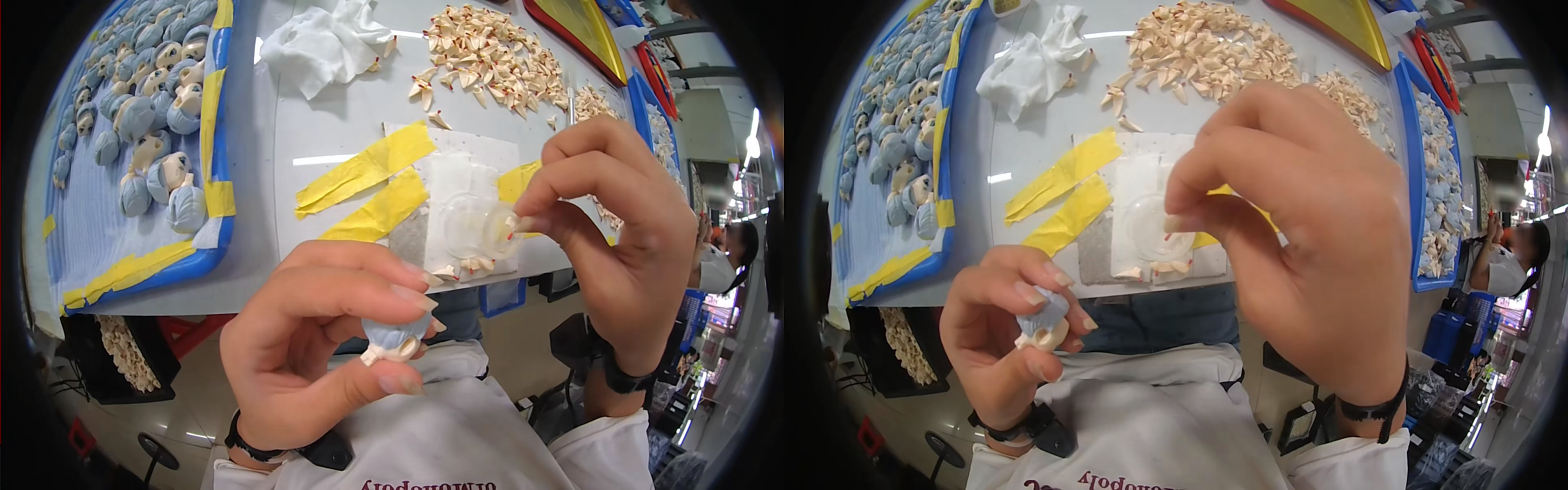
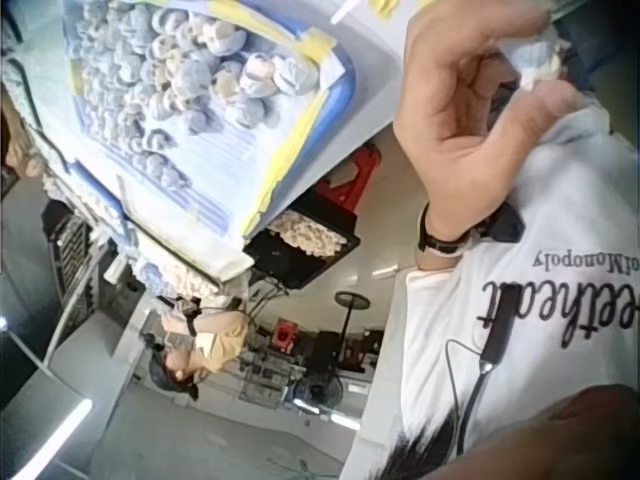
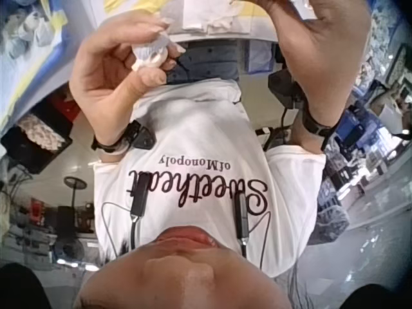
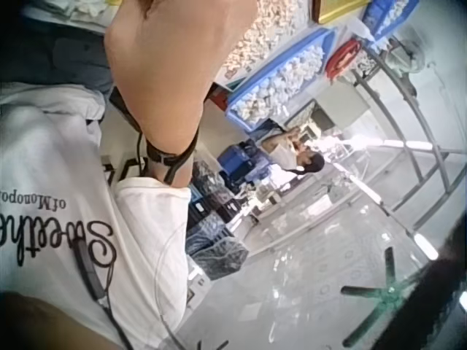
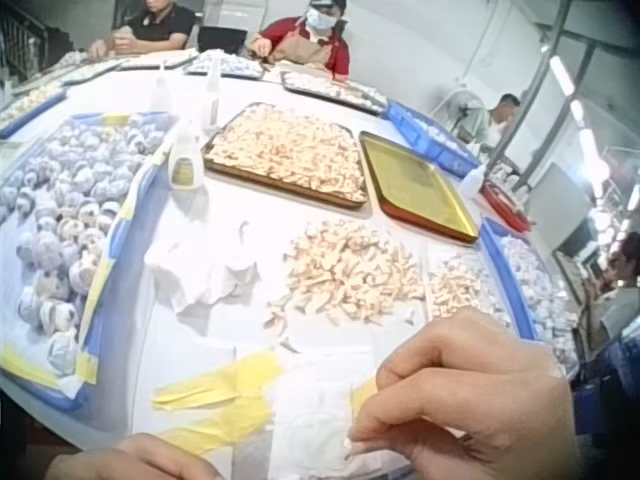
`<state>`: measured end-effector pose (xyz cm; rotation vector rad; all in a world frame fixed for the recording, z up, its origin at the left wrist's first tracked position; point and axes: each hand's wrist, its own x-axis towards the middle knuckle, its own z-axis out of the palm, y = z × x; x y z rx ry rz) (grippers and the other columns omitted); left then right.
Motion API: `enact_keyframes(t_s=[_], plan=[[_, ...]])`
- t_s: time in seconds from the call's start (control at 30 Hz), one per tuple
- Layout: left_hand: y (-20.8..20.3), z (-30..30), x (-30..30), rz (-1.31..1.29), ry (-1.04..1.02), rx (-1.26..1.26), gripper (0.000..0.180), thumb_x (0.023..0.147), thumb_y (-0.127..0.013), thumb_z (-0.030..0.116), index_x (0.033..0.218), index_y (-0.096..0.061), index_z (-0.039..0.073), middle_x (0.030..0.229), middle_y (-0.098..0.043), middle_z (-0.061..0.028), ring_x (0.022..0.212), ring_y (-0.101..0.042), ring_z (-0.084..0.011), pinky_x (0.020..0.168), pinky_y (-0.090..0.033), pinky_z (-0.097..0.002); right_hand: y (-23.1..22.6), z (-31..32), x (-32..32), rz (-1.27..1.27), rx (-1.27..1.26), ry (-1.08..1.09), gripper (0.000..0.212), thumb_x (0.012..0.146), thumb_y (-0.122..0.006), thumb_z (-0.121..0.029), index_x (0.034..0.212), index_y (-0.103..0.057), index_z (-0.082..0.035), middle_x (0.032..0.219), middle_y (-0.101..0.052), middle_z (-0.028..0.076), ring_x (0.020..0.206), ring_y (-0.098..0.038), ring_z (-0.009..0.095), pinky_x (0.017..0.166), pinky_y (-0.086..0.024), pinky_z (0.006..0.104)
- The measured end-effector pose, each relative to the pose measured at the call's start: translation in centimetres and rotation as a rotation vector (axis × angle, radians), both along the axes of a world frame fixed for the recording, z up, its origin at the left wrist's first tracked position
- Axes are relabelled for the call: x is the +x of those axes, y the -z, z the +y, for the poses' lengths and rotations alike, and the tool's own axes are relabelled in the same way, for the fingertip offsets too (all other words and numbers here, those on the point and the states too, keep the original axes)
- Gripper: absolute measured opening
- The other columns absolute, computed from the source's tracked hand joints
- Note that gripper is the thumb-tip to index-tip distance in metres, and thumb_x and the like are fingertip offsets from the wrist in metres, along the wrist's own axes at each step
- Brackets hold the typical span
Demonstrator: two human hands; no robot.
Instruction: The person assembles small figurines by hand, picking up tiny white components from a tray and attaching them to the heads of blue figures. The person repeatedly picks up parts, aligns them, and presses them onto the figurines, placing the completed units into a blue tray.
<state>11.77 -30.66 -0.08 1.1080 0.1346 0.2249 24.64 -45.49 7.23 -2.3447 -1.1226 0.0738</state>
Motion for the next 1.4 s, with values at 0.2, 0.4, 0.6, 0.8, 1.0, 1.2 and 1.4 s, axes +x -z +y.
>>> enact_keyframes(t_s=[0.2, 0.4, 0.6, 0.8, 1.0, 1.2, 1.4], plan=[[0.1, -0.1, 0.1, -0.049, -0.008, -0.012, 0.047, 0.065, -0.078, 0.021, 0.097, -0.048, 0.001, 0.098, -0.050, -0.0160, 0.072, -0.060, -0.0213, 0.058, -0.051, -0.0235, -0.1, 0.5, -0.2, -0.092, -0.059, -0.032, 0.019, 0.054, -0.060, 0.012, 0.068, -0.056, -0.001, 0.072, -0.051, 0.007, 0.068, -0.051, 0.018, 0.059, -0.038, 0.0252], [-0.8, -0.9, 0.4, -0.017, -0.007, -0.066, 0.052, 0.064, -0.078, 0.022, 0.102, -0.049, 0.000, 0.097, -0.051, -0.0156, 0.073, -0.059, -0.0212, 0.060, -0.051, -0.0253, -2.9, 3.2, -2.5, 0.068, -0.048, 0.114, 0.021, 0.056, -0.060, 0.010, 0.073, -0.057, -0.002, 0.072, -0.049, 0.008, 0.065, -0.049, 0.016, 0.059, -0.038, 0.0239], [-0.7, -1.0, 0.3, -0.066, 0.017, 0.045, 0.046, 0.064, -0.078, 0.022, 0.097, -0.055, -0.002, 0.091, -0.055, -0.0144, 0.082, -0.055, -0.0197, 0.068, -0.044, -0.0265, 0.6, -0.9, -3.9, 0.419, 0.397, -0.060, 0.018, 0.064, -0.069, 0.002, 0.076, -0.056, -0.005, 0.079, -0.046, 0.010, 0.064, -0.045, 0.012, 0.057, -0.036, 0.0201], [-0.5, -0.6, 0.0, -0.227, 0.001, 0.452, 0.036, 0.064, -0.076, 0.012, 0.092, -0.060, -0.003, 0.088, -0.057, -0.0148, 0.080, -0.054, -0.0178, 0.069, -0.042, -0.0254, 1.3, -0.5, -4.4, 0.158, 0.372, -0.136, 0.023, 0.062, -0.067, 0.007, 0.075, -0.055, -0.008, 0.072, -0.049, 0.006, 0.062, -0.045, 0.012, 0.053, -0.034, 0.0216], [-1.8, -1.5, -0.3, -0.203, -0.124, 0.640, 0.032, 0.061, -0.075, 0.004, 0.089, -0.061, -0.003, 0.084, -0.058, -0.0156, 0.076, -0.053, -0.0182, 0.068, -0.043, -0.0257, 1.8, -0.6, -4.6, 0.106, 0.398, -0.162, 0.025, 0.060, -0.068, 0.006, 0.075, -0.054, -0.009, 0.071, -0.050, 0.006, 0.059, -0.045, 0.013, 0.052, -0.035, 0.0233], [-0.4, 0.1, -0.4, -0.202, -0.112, 0.627, 0.044, 0.062, -0.078, 0.016, 0.097, -0.056, -0.003, 0.094, -0.053, -0.0154, 0.074, -0.056, -0.0196, 0.063, -0.046, -0.0257, -0.7, -1.9, -1.9, 0.118, 0.357, 0.041, 0.019, 0.066, -0.063, 0.002, 0.081, -0.053, -0.004, 0.077, -0.051, 0.005, 0.067, -0.046, 0.012, 0.058, -0.037, 0.0229], [-0.8, 0.7, -0.9, -0.104, -0.220, 0.475, 0.041, 0.060, -0.076, 0.005, 0.096, -0.057, -0.003, 0.091, -0.056, -0.0143, 0.080, -0.057, -0.0216, 0.067, -0.046, -0.0262, 0.5, -1.9, 7.9, -0.027, -0.107, -0.021, 0.019, 0.070, -0.063, -0.005, 0.086, -0.054, -0.002, 0.080, -0.053, 0.000, 0.073, -0.046, 0.009, 0.063, -0.039, 0.0219]])
